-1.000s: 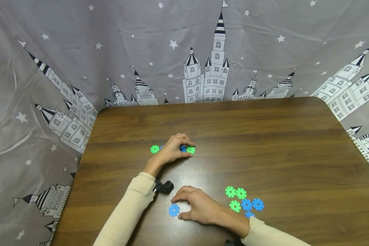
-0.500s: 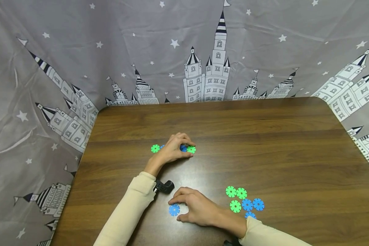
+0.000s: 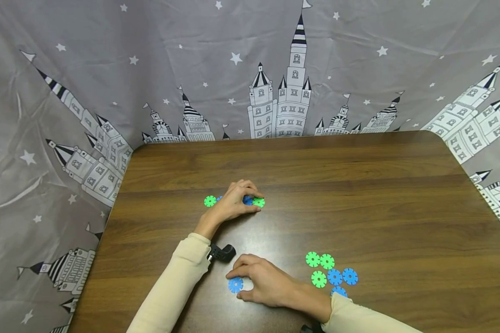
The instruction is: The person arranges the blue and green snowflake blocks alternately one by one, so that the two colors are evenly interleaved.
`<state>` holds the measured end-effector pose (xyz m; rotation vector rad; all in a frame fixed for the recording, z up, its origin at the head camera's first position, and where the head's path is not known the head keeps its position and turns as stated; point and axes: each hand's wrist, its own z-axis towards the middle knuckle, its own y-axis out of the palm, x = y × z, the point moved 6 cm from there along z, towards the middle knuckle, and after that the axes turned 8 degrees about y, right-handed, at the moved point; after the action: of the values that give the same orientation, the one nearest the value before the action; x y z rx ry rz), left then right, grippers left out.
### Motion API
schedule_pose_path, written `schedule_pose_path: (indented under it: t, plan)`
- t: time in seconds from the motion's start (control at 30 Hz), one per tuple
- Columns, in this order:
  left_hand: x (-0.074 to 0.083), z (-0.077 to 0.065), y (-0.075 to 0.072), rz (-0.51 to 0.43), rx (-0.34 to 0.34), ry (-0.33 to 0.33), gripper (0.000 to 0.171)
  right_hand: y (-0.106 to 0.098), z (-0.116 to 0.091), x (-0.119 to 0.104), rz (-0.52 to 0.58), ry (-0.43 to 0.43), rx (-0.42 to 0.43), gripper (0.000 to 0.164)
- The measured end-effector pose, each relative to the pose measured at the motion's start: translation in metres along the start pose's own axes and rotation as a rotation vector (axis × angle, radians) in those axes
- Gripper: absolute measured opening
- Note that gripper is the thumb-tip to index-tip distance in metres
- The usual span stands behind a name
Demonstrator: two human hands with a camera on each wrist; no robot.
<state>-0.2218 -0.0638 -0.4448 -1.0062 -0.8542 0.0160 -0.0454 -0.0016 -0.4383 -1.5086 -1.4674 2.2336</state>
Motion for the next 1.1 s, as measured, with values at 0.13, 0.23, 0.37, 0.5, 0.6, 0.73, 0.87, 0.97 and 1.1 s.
schedule_pose_path:
  t: [0.13,0.23,0.37,0.5,0.6,0.73,0.87,0.97,1.1]
  plan:
    - [-0.0005,0.0003,0.0002,-0.001,0.002,0.001,0.03,0.0001,0.0008,0.0001,-0.012,0.003,-0.007,0.035]
    - [-0.0007,0.0002,0.0005,0.001,0.004,0.003,0.031,0.001,0.0016,0.0003,-0.019,0.017,-0.021,0.034]
    - [-0.0006,-0.0002,0.0008,0.005,0.003,0.003,0.031,0.0017,0.003,0.0001,-0.031,0.038,-0.035,0.034]
    - [0.0001,-0.0005,0.0005,0.005,0.001,0.004,0.031,0.0016,0.0031,-0.0006,-0.034,0.043,-0.037,0.033]
    - [0.0005,-0.0004,-0.0001,0.007,0.001,0.004,0.031,0.0015,0.0024,-0.0028,-0.061,0.007,-0.024,0.031]
    - [0.0009,0.0002,-0.0009,0.01,0.005,0.011,0.031,0.0007,0.0008,-0.0071,-0.12,-0.083,0.018,0.029]
    - [0.0002,0.0002,-0.0007,0.015,0.01,0.019,0.031,0.0003,0.0003,-0.0092,-0.127,-0.138,0.04,0.028]
    - [-0.0005,0.0003,0.0,0.013,0.008,0.015,0.03,0.0007,0.0001,-0.0092,-0.116,-0.154,0.043,0.028]
    - [-0.0006,0.0004,0.0003,0.009,0.006,0.007,0.031,-0.0001,-0.0011,-0.0078,-0.113,-0.153,0.044,0.03]
